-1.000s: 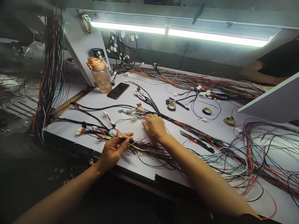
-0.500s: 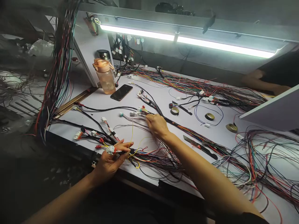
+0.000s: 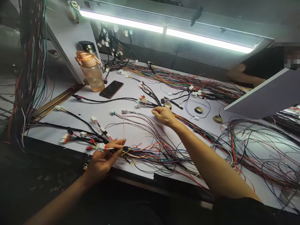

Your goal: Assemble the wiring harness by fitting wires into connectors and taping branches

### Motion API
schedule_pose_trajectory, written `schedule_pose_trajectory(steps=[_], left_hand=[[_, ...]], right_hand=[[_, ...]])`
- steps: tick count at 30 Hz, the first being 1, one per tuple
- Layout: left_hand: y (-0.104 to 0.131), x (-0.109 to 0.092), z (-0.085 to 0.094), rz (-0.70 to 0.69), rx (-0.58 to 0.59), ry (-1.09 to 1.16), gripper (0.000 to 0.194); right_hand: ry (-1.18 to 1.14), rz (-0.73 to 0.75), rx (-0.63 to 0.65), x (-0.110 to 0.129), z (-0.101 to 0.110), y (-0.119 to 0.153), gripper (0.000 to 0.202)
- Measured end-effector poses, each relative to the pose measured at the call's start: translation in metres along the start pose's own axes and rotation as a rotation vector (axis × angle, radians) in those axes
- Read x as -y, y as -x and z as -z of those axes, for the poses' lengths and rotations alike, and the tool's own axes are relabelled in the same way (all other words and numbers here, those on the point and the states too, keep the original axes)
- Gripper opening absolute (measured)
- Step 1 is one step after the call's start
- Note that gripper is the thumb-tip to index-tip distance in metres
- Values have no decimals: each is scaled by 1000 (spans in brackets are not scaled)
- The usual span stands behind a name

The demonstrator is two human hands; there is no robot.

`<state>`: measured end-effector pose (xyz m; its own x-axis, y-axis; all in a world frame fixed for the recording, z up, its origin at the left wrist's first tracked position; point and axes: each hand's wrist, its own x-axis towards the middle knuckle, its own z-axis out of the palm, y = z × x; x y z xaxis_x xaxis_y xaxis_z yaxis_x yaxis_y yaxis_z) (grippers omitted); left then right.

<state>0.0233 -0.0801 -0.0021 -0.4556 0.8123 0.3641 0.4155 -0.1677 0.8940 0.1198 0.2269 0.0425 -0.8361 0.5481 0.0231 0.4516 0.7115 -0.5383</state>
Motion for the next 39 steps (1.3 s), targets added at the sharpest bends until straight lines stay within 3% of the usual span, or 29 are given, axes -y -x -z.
schedule_pose_trajectory(steps=[9, 13, 17, 21, 26, 29, 31, 33, 36, 39], left_hand=[[0, -4, 0, 19, -1, -13, 18], [1, -4, 0, 41, -10, 3, 16], [0, -6, 0, 86, -37, 55, 15], [-5, -10, -1, 105, -19, 71, 14], [-10, -10, -2, 117, -14, 18, 15], [-9, -9, -2, 179, -58, 46, 14], [-8, -9, -3, 216, -79, 56, 13], [-10, -9, -3, 231, -73, 41, 14], [-17, -10, -1, 222, -71, 34, 16], [-29, -10, 3, 211, -92, -30, 17]], right_hand=[[400, -31, 82, 25, -25, 49, 48], [453, 39, -1, 26, -23, 53, 45], [237, 208, -123, 36, -21, 68, 29], [-72, 310, -90, 68, -36, 90, 25], [-548, 157, 148, 101, -60, 87, 31], [-685, 6, 66, 101, -61, 75, 28], [-663, -57, -4, 97, -59, 70, 28], [-549, -49, 42, 92, -57, 70, 33], [-255, 181, 157, 89, -51, 77, 38], [11, 420, 148, 84, -42, 90, 50]])
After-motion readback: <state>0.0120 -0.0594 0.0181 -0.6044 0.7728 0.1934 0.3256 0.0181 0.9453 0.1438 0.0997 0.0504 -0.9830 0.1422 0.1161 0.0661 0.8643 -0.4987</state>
